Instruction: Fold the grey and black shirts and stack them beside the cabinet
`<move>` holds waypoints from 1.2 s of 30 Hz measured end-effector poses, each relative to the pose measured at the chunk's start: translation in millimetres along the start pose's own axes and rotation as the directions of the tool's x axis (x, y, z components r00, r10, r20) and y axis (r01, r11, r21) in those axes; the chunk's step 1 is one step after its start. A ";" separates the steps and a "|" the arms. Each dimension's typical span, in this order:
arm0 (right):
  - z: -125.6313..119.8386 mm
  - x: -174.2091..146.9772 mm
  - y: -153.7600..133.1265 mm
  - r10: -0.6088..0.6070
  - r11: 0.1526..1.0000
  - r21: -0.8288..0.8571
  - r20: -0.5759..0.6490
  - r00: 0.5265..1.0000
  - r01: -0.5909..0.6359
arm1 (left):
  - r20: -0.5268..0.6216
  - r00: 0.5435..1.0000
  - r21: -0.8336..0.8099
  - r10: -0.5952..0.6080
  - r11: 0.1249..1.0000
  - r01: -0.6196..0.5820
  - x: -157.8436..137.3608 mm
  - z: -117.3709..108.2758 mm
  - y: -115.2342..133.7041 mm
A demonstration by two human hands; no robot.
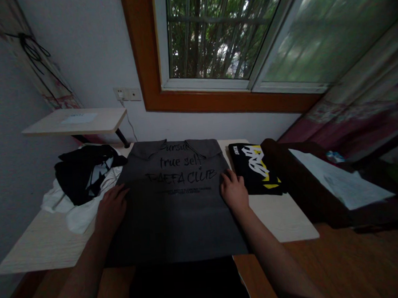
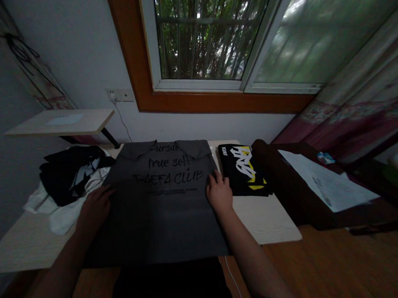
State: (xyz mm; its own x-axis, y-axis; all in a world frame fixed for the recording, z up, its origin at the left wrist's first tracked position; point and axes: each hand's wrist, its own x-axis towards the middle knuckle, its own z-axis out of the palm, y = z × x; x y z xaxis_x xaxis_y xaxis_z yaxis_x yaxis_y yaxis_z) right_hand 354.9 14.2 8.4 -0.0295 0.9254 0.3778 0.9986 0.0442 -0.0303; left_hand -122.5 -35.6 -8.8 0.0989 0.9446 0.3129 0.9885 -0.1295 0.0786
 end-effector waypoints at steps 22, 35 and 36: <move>-10.7 -10.7 2.0 0.074 0.989 -0.132 0.112 0.991 -0.059 | 0.017 0.921 0.125 -0.389 0.915 0.384 -11.9 -25.6 20.4; -15.9 -18.7 6.1 0.078 0.984 -0.168 0.155 0.985 -0.052 | 0.127 0.918 0.129 -0.377 0.923 0.361 -22.4 -26.2 12.7; -17.0 -20.7 7.0 0.079 0.984 -0.172 0.152 0.985 -0.053 | 0.123 0.921 0.142 -0.370 0.925 0.352 -25.5 -27.2 12.0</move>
State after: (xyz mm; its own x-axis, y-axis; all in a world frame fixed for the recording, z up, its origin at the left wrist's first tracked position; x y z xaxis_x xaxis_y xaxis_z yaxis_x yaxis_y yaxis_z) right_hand 363.3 -11.0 16.1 0.0434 0.9724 0.2290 0.9915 -0.0701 0.1099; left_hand -116.3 -69.4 9.9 -0.2601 0.9549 0.1430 0.9655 0.2557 0.0486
